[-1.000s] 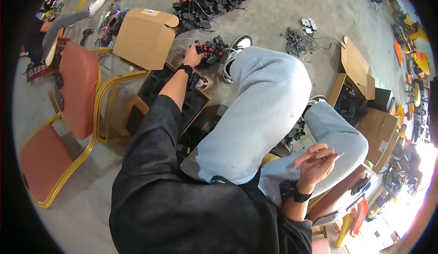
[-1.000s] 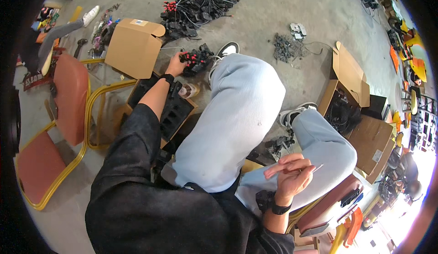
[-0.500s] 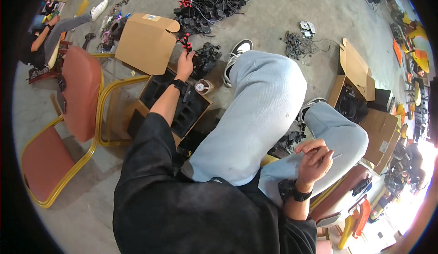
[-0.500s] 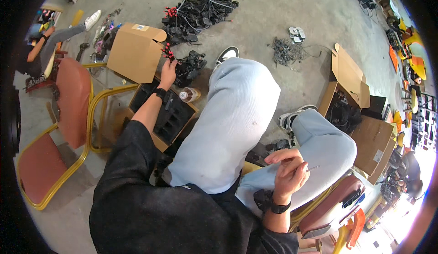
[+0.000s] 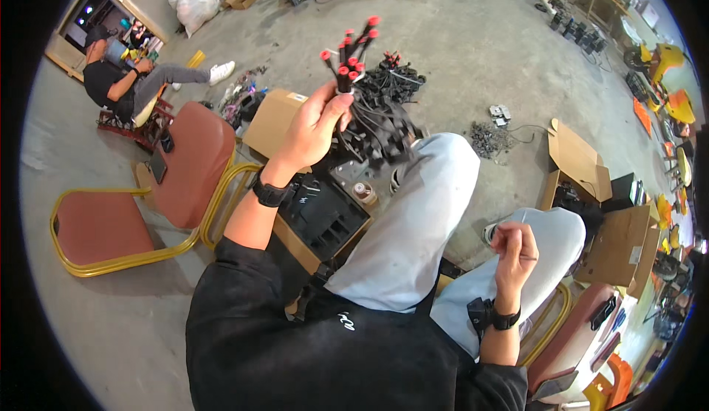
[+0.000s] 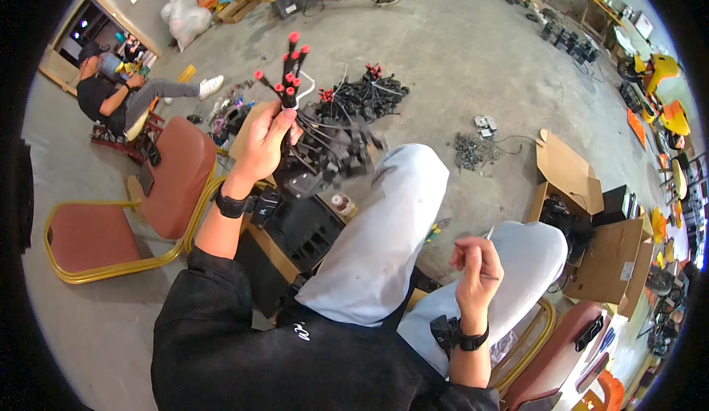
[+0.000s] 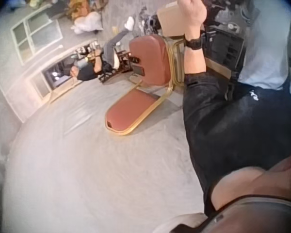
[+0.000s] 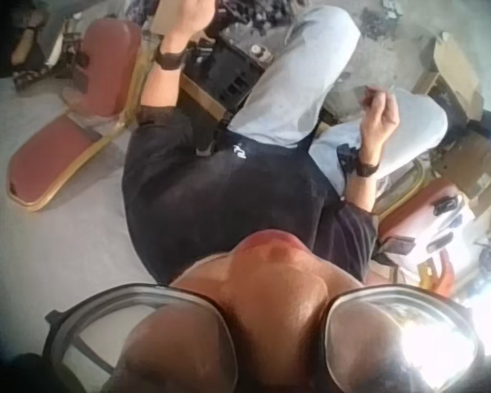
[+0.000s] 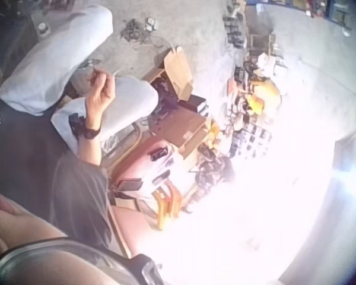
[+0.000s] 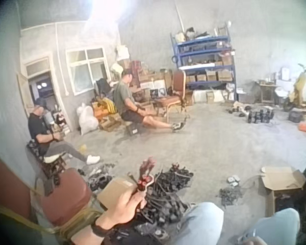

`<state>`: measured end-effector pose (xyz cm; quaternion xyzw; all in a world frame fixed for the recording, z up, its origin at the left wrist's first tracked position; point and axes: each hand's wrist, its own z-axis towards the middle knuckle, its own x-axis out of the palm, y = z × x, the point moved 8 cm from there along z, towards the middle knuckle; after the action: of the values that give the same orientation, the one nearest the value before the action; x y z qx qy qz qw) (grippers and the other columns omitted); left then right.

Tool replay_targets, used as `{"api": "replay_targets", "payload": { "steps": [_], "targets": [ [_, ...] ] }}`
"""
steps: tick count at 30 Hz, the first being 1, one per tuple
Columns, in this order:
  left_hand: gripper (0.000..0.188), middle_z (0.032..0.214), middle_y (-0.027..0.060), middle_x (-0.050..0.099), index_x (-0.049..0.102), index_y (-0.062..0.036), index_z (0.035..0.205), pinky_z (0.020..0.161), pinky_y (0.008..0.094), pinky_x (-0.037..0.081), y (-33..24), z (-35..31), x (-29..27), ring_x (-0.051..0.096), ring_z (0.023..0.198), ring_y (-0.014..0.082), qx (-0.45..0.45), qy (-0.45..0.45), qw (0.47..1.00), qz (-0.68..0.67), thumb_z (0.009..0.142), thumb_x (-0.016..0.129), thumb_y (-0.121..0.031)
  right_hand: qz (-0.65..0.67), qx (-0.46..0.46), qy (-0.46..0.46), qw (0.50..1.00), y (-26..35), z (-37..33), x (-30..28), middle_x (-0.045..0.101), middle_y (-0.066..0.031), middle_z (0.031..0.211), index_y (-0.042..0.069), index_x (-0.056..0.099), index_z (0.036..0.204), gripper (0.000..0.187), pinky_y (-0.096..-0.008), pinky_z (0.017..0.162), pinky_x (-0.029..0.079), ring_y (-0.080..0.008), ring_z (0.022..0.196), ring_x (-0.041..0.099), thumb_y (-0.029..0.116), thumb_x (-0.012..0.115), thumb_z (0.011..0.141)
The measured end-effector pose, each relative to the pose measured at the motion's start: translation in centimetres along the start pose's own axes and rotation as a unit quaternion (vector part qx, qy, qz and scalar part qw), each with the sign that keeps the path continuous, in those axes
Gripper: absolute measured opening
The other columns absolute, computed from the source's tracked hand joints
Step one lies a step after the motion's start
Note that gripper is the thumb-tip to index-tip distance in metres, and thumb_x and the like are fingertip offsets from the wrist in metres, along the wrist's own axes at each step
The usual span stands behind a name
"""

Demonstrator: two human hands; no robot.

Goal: The person is assembling small electronic and mechanical parts, using tools like wire cutters and an Allen key, and organizing components with zip ties.

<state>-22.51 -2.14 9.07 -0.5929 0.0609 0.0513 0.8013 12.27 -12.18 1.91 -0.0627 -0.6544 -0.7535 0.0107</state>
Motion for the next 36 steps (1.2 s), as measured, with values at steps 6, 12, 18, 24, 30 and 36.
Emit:
{"api": "replay_targets", "payload": {
  "steps": [6,12,18,24,30,36],
  "targets": [
    [0.028,0.058,-0.0012,0.043,0.05,-0.002,0.077,0.049,0.0247,0.034,-7.1,-1.3,8.1,0.037,0.053,0.0061,-0.009,0.081,0.994,0.076,0.093,0.057,-0.025,-0.059,-0.04,0.111,0.991,5.0,1.6,4.7,0.063,-0.0032,0.082,-0.001,0.06,0.107,0.018,-0.0219,0.069,0.045,-0.0093,0.075,0.058,0.006,0.053,0.092],
    [0.029,0.061,0.0142,0.052,0.053,0.0031,0.076,0.047,0.0322,0.038,-10.5,-2.9,14.6,0.044,0.049,0.021,0.103,0.088,0.967,0.214,0.087,0.065,-0.021,0.084,-0.1,0.053,0.99,8.6,3.8,4.3,0.063,-0.0021,0.083,0.0,0.057,0.114,0.026,-0.0175,0.064,0.041,-0.0066,0.075,0.057,0.005,0.061,0.089],
    [0.023,0.066,0.0167,0.057,0.056,0.0024,0.078,0.051,0.0371,0.042,-9.5,-3.9,18.8,0.055,0.056,0.0332,0.125,0.095,0.964,0.214,0.083,0.067,-0.016,0.144,-0.143,-0.083,0.976,8.5,4.2,1.9,0.062,-0.001,0.082,-0.002,0.06,0.11,0.028,-0.017,0.063,0.041,-0.0045,0.073,0.055,-0.001,0.067,0.083],
    [0.022,0.073,0.0172,0.058,0.056,0.0016,0.082,0.056,0.0401,0.043,-6.5,-5.2,21.6,0.056,0.064,0.0349,0.127,0.104,0.968,0.189,0.081,0.07,-0.016,0.107,-0.149,-0.099,0.978,6.6,3.4,-0.4,0.063,-0.0012,0.083,-0.001,0.063,0.101,0.018,-0.018,0.065,0.044,-0.0039,0.074,0.055,-0.002,0.066,0.084],
    [0.018,0.061,0.0082,0.053,0.056,0.0026,0.078,0.049,0.0274,0.039,-4.2,-6.5,22.1,0.051,0.053,0.0134,0.09,0.046,0.981,0.165,0.078,0.072,-0.006,0.142,-0.105,-0.109,0.978,2.1,3.7,-1.3,0.062,-0.0034,0.086,-0.001,0.057,0.105,0.02,-0.0207,0.062,0.046,-0.0073,0.07,0.055,0.001,0.063,0.087],
    [0.015,0.073,0.0128,0.055,0.056,0.0015,0.085,0.055,0.0357,0.044,-5.7,-6.8,21.2,0.056,0.061,0.0301,0.115,0.031,0.973,0.199,0.079,0.069,-0.006,0.199,-0.152,-0.093,0.964,2.0,2.9,-0.5,0.061,-0.0118,0.085,0.001,0.041,0.108,0.029,-0.0266,0.063,0.051,-0.0157,0.068,0.061,-0.007,0.058,0.086]
  ]
}}
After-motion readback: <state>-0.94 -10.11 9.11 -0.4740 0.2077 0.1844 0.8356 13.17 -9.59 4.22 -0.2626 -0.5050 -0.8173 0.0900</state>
